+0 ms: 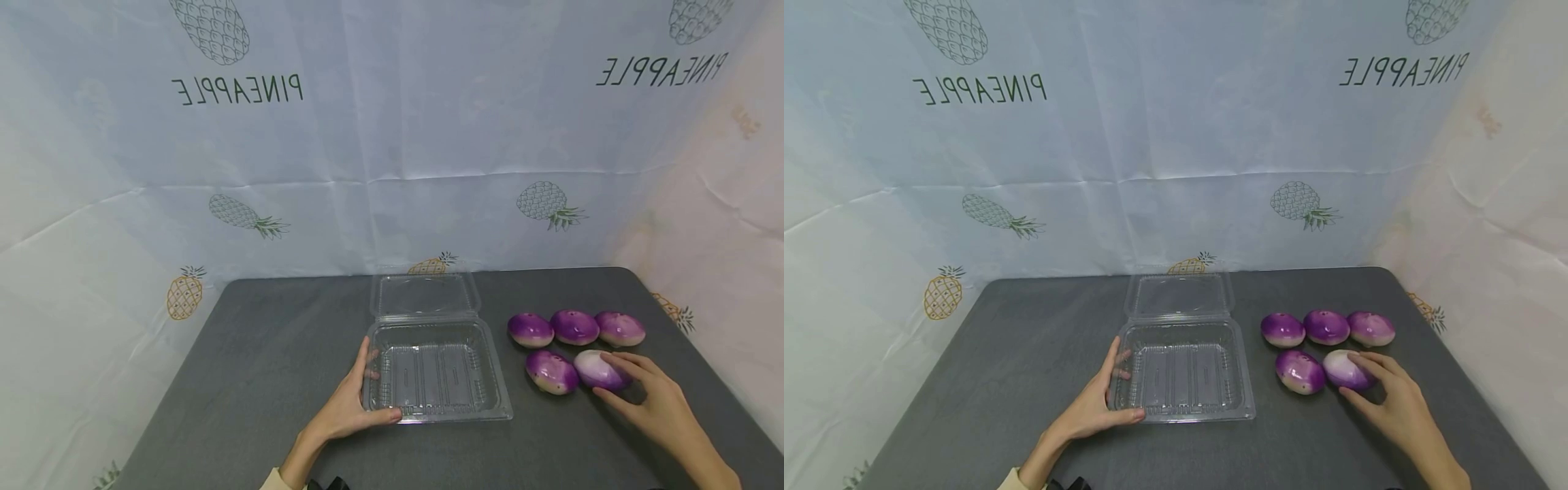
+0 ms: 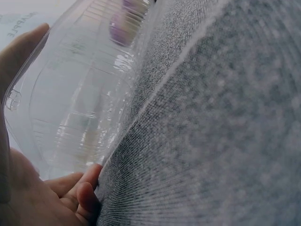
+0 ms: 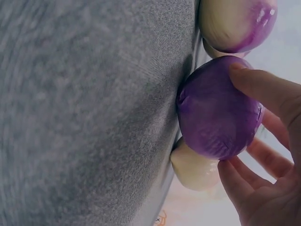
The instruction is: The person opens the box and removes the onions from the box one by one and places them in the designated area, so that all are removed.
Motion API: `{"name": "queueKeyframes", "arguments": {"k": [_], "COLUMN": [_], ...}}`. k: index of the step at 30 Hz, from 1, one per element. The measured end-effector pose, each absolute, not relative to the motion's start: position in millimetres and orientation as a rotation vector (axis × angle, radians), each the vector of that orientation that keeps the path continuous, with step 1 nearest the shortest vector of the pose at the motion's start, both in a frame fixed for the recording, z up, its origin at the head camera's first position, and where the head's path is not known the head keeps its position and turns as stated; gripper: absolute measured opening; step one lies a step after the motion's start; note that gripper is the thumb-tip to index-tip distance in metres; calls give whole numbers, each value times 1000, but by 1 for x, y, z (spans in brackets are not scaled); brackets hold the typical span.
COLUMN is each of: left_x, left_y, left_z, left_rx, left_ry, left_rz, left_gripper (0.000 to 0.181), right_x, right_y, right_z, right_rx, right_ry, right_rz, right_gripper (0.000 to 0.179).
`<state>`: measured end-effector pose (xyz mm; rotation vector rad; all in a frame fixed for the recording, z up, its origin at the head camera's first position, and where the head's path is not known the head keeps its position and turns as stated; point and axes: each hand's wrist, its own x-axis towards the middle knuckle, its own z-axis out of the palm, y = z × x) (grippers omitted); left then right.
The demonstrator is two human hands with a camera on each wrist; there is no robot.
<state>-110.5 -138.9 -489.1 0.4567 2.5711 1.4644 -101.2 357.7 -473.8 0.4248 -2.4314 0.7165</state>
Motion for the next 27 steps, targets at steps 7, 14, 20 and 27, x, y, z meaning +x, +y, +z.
{"name": "queueKeyframes", "arguments": {"k": [7,14,20,27], "left_x": [-110,-111,-110,-107], "left_y": [-138,-139,-138,-140], "left_z": [-487,-489,-489,-480], "left_rx": [412,458,456,414], "left_ry": [2542,2553,2562,2595], "left_rz": [1464,1460,1462,1423], "left_gripper": [138,136,131,123], "right_x": [-102,-104,-103,-102], "right_y": [358,360,361,350], "right_z": [-476,-480,-479,-465], "right_rx": [455,430,438,468], "right_ry": [-2416,-2429,-2429,-2368], "right_rz": [723,720,724,722], "right_gripper": [65,67,69,62]}}
